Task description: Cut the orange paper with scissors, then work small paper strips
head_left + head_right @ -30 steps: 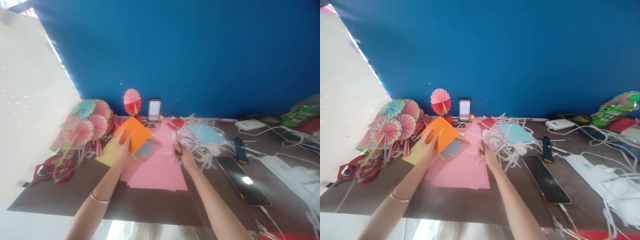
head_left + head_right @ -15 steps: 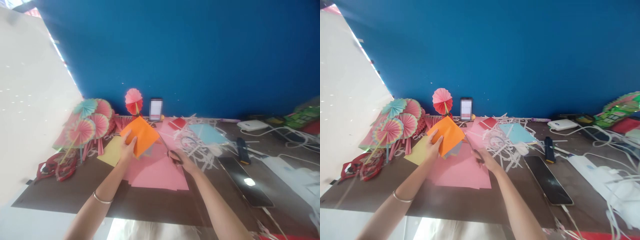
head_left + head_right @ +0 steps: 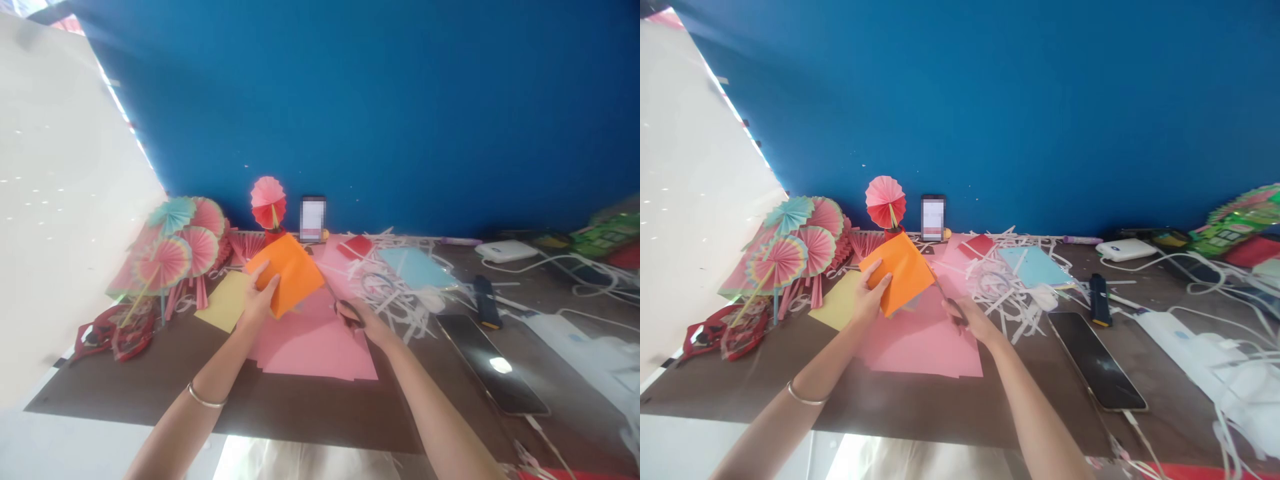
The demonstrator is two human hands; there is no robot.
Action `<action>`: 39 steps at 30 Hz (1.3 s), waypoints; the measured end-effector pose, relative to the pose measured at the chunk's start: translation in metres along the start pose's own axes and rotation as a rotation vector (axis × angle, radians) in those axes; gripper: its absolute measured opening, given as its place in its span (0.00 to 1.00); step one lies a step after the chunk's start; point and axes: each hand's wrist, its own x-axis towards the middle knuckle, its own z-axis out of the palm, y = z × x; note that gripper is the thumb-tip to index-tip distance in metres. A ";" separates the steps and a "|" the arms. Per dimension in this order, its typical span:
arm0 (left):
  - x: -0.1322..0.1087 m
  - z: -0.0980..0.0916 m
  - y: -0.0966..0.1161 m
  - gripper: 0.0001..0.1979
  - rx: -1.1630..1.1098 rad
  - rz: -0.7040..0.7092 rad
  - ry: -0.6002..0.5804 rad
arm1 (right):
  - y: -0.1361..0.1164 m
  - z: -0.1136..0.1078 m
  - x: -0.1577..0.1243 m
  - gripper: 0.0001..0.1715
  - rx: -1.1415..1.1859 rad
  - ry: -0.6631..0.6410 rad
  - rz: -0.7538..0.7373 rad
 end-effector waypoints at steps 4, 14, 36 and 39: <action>0.000 0.001 0.001 0.27 -0.009 -0.014 -0.008 | -0.003 0.001 -0.001 0.31 0.017 0.024 0.013; -0.001 0.001 0.002 0.26 -0.016 -0.025 -0.015 | -0.002 0.001 -0.001 0.30 0.026 0.025 0.033; -0.002 0.002 0.003 0.26 -0.020 -0.010 -0.009 | 0.000 -0.002 0.001 0.31 0.002 -0.015 0.030; -0.002 0.002 0.003 0.26 -0.023 -0.020 -0.006 | 0.001 0.000 0.001 0.31 0.012 -0.009 0.029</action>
